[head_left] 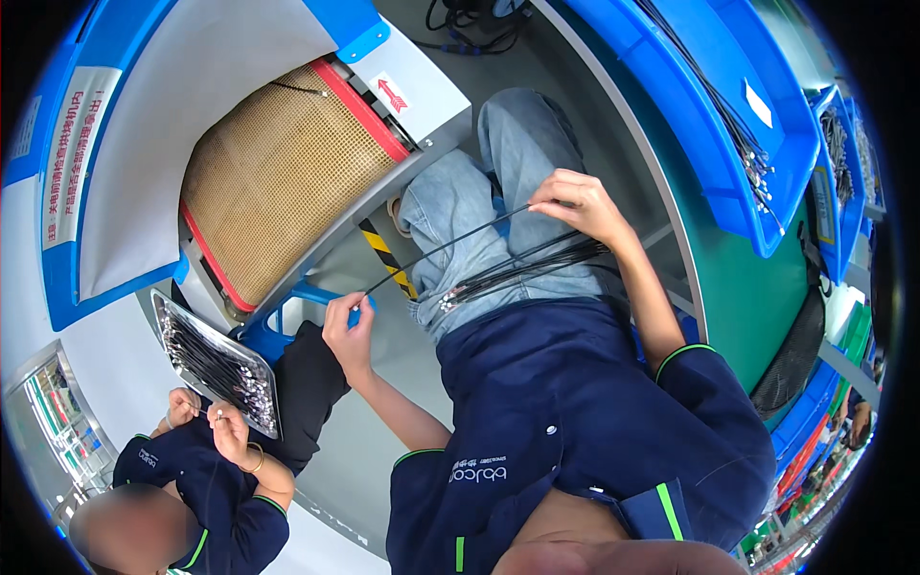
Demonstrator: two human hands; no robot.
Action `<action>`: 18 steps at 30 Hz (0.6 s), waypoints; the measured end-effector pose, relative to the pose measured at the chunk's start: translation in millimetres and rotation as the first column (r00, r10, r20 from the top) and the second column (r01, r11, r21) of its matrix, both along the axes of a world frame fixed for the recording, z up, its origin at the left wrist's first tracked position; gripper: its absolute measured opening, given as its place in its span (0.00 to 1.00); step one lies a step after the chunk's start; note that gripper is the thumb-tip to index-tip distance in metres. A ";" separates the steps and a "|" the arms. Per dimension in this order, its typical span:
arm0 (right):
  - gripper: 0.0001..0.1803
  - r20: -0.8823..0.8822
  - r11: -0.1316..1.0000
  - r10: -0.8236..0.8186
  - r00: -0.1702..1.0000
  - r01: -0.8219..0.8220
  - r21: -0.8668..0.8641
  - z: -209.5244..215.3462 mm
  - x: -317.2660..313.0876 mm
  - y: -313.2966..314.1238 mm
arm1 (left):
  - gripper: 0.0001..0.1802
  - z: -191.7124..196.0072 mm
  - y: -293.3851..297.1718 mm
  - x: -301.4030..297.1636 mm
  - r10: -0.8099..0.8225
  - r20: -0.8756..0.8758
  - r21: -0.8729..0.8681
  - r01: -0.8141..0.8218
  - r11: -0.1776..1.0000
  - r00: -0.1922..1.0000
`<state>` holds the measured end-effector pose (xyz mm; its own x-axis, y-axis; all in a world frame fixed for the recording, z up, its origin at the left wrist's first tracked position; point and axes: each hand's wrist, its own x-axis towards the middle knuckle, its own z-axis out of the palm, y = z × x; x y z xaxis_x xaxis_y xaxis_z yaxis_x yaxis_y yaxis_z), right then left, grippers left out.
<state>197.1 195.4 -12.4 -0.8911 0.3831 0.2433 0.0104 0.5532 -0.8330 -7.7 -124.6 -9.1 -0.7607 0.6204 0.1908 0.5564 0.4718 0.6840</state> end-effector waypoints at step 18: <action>0.06 0.253 0.988 0.135 0.958 -0.112 -0.103 21.9 -5.0 -0.6 | 0.07 4.2 -2.3 -7.9 0.015 -0.031 0.009 -0.015 1.000 0.999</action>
